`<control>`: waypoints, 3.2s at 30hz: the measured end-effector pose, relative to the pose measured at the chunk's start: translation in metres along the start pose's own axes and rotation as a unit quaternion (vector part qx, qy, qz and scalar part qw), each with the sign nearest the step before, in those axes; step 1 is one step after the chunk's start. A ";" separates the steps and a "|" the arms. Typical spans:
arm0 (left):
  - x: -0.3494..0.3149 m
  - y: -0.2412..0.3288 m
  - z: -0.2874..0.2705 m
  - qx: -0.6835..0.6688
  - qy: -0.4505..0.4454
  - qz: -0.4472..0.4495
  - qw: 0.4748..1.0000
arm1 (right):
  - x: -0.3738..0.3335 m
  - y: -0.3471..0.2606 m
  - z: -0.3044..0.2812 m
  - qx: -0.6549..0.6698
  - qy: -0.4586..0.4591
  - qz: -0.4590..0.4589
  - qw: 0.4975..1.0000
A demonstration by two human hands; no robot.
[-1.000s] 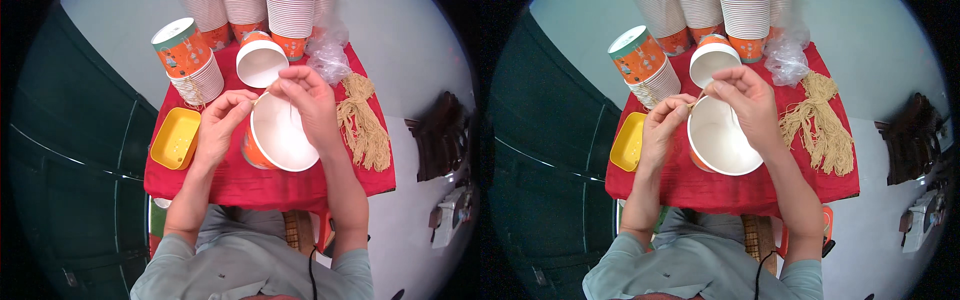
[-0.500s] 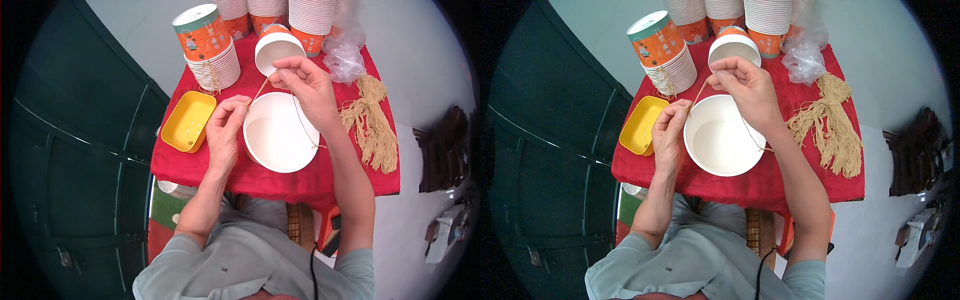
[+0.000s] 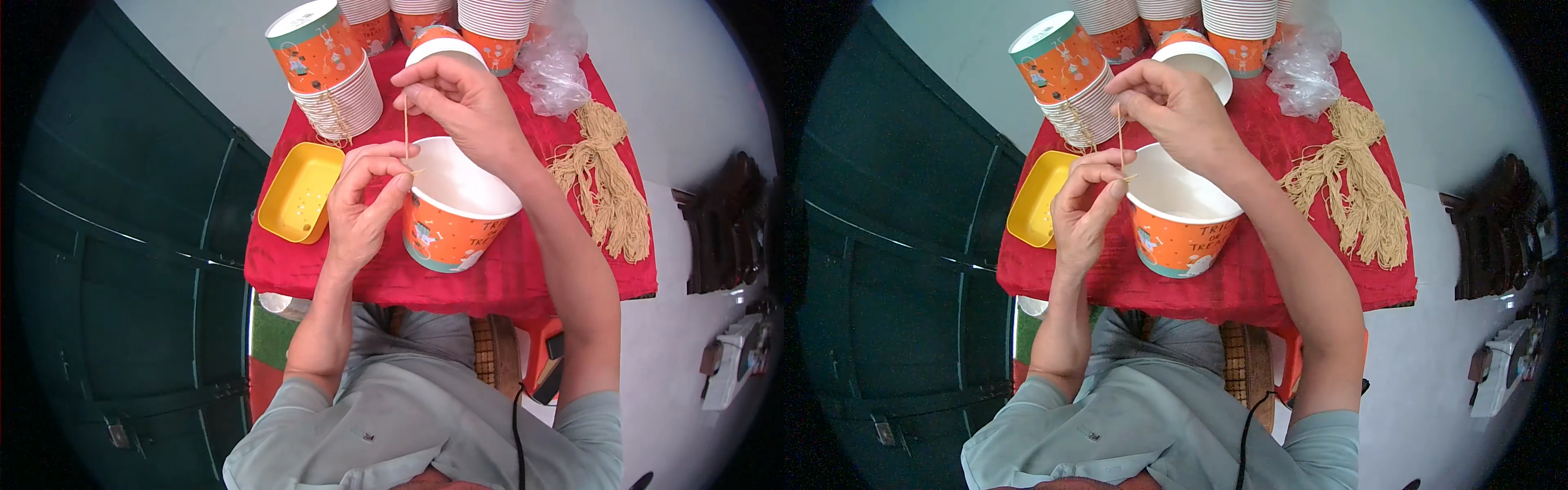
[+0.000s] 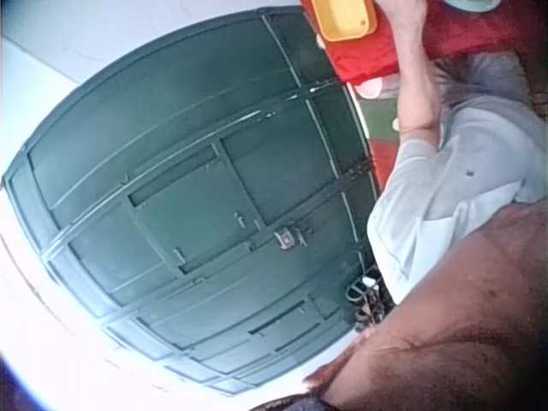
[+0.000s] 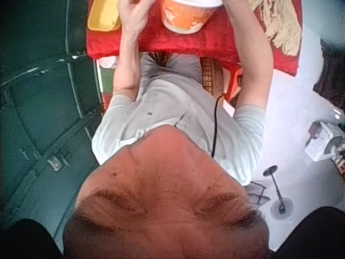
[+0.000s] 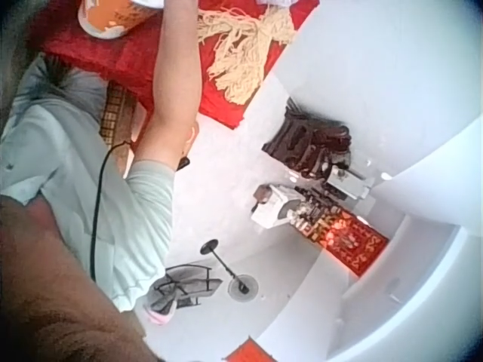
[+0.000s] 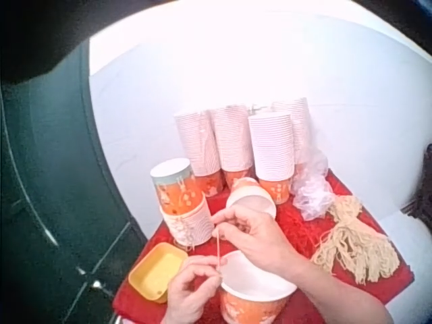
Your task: Tying strings onto decorative paper cups as part of a manufacturing or packaging process.
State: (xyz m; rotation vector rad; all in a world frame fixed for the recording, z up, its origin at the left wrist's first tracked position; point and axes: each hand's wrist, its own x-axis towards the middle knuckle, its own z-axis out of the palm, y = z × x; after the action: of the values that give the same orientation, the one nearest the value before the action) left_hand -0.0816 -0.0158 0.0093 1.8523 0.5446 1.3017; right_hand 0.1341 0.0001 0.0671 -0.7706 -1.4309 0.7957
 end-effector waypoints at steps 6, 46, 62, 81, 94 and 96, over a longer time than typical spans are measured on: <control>-0.002 -0.005 -0.006 -0.120 -0.005 -0.039 0.992 | -0.006 0.003 0.007 -0.020 -0.015 0.003 1.000; -0.011 0.020 -0.043 -0.123 -0.092 -0.270 0.950 | -0.043 -0.031 0.030 -0.064 -0.085 -0.040 0.994; -0.001 0.033 -0.046 -0.071 -0.190 -0.288 0.936 | -0.035 -0.021 0.029 0.026 -0.155 0.010 0.988; -0.003 0.039 -0.053 -0.059 -0.234 -0.266 0.933 | -0.039 -0.014 0.034 -0.095 -0.156 0.091 0.979; -0.016 0.035 -0.048 -0.109 -0.169 -0.299 0.933 | -0.044 -0.026 0.041 -0.013 -0.182 0.111 0.977; -0.018 0.033 -0.049 -0.113 -0.177 -0.298 0.931 | -0.043 -0.023 0.044 -0.011 -0.185 0.107 0.977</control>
State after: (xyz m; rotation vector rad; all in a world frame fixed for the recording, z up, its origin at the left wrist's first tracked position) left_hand -0.1369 -0.0307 0.0335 1.5102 0.6607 0.5830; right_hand 0.0906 -0.0495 0.0637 -0.8336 -1.7074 1.1367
